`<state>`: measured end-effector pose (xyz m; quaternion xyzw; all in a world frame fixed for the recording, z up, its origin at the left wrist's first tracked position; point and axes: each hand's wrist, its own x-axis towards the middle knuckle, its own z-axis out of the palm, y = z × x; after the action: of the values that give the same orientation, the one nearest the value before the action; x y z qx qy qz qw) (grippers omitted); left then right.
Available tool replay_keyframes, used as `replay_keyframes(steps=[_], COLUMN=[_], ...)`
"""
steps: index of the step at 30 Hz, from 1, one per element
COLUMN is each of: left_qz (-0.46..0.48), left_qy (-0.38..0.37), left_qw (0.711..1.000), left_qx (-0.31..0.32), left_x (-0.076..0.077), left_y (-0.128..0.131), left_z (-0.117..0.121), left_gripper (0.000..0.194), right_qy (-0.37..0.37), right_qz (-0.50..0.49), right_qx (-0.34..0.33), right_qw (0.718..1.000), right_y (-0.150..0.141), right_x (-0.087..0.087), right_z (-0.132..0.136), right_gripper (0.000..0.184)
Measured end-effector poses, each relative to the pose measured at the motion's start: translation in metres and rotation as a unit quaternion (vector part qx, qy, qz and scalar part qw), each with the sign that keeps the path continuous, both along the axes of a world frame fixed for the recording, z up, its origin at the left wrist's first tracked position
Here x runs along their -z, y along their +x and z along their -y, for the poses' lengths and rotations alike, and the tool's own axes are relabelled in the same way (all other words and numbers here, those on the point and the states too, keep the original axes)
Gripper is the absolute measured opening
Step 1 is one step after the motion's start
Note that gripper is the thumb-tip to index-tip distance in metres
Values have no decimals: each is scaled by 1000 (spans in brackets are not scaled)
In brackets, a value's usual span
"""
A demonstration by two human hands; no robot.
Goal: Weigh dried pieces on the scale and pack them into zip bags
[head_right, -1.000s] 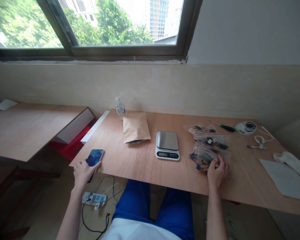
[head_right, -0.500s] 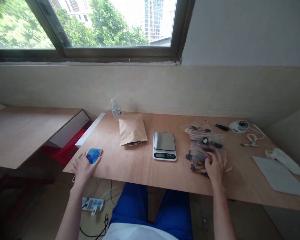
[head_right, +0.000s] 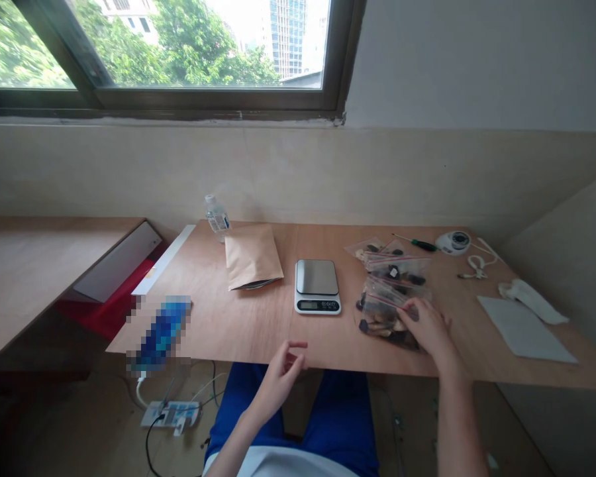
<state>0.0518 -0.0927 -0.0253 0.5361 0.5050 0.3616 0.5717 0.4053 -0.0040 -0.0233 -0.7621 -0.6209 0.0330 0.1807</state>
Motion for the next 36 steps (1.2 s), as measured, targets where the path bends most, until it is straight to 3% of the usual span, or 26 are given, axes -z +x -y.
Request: replay_keyframes(steps=[2,4,7,9,12,15,19,23,28,33,36], left_qz=[-17,-76,-221,-329,-434,-477,-500,-516,-515,-505,-496], left_qy=[44,114,193,193,172,154,152,210,238,259,280], left_qw=[999,989,935,889,849,831,816,802,805,806,804], left_qx=[0,-59,-199,-255,-246,-242,-245,-217,-177,-169,-168], left_x=[0,4,13,17,18,16,15,12,4,-14,-41], left_y=[2,-9,-40,-63,-90,-103,-110,-114,-111,-106,-101], left_z=[-6,-24,-65,-92,-122,-138,-154,-169,-183,-194,-195], left_gripper=[26,23,36,51,66,59,52,42,36,33,31], right_qy=[11,34,76,91,93,79,74,75,80,120,125], right_qz=[-44,-83,-117,-134,-159,-183,-216,-243,-276,-249,-228], right_qx=[4,12,32,45,65,87,91,81,83,121,129], right_qw=[999,996,990,986,981,976,969,964,954,953,957], right_y=[-5,-8,-12,-14,-16,-17,-19,-21,-22,-24,-25], right_x=[2,7,16,21,28,34,42,51,64,78,82], right_z=[11,21,38,49,62,72,78,78,77,76,75], right_gripper=[34,34,34,35,37,37,36,34,35,45,49])
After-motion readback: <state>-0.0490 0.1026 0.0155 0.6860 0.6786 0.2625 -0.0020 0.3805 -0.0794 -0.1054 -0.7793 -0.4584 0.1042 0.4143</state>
